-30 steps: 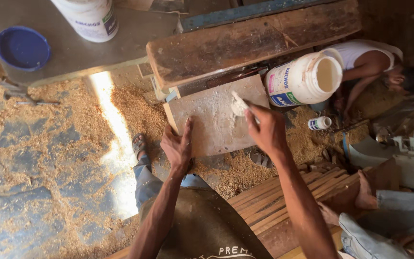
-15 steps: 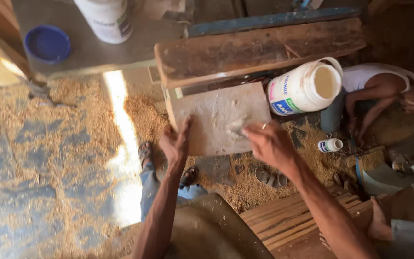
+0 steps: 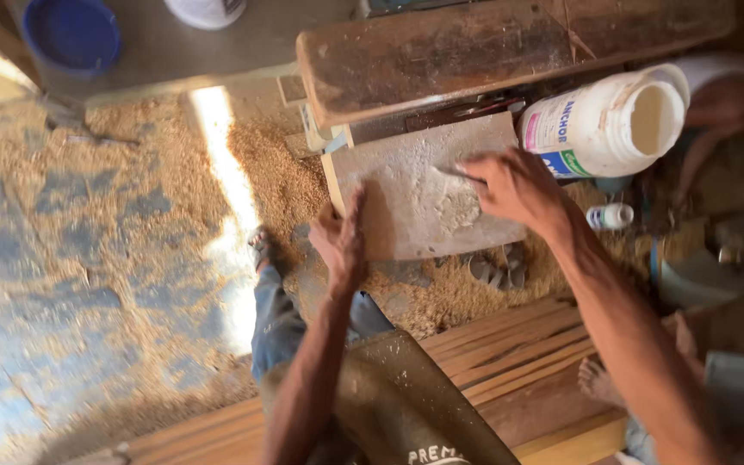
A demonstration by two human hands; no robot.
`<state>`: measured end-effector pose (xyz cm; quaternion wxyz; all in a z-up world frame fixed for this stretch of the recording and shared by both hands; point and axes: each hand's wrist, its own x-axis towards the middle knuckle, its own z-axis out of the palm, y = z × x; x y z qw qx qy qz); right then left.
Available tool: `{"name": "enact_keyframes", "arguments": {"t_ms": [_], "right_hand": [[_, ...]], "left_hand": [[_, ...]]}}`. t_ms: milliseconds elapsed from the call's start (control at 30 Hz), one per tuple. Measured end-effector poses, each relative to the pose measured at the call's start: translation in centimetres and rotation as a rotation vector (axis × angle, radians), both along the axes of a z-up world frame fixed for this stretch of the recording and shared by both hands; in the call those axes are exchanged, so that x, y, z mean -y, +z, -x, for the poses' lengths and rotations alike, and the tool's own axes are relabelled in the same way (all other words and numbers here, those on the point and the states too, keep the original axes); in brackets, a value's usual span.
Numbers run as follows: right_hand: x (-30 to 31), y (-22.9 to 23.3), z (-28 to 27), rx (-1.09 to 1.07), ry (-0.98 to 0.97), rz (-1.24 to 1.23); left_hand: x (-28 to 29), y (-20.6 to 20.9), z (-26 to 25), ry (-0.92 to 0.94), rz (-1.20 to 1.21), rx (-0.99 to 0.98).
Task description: The person applies a white substance from a container onto a wooden board using a small metal scraper, spreading it across the surface with repeated strokes.
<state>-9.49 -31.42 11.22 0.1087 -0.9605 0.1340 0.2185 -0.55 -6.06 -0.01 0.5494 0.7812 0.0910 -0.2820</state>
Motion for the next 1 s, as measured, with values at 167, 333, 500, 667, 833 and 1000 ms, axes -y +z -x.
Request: {"name": "enact_keyframes", "arguments": {"t_ms": [167, 333, 500, 667, 833, 1000], "right_hand": [[-2.9, 0.7, 3.4, 0.129, -0.109, -0.072], [-6.1, -1.7, 4.3, 0.152, -0.366, 0.168], [-8.4, -3.4, 2.3, 0.284, -0.954, 0.251], [-7.1, -3.6, 0.8, 0.444, -1.535, -0.094], [-5.5, -3.2, -0.9, 0.651, -1.565, -0.214], [-4.3, -0.9, 0.8, 0.702, -1.360, -0.244]], "left_hand": [[-0.6, -0.4, 1.0, 0.111, 0.144, -0.124], [0.0, -1.1, -0.4, 0.001, 0.116, -0.080], [-0.3, -1.0, -0.4, -0.084, 0.097, -0.069], [-0.8, -1.6, 0.0, -0.117, 0.161, -0.030], [-0.5, -2.3, -0.2, -0.133, 0.109, 0.069], [-0.2, -2.3, 0.1, -0.080, 0.095, 0.040]]}}
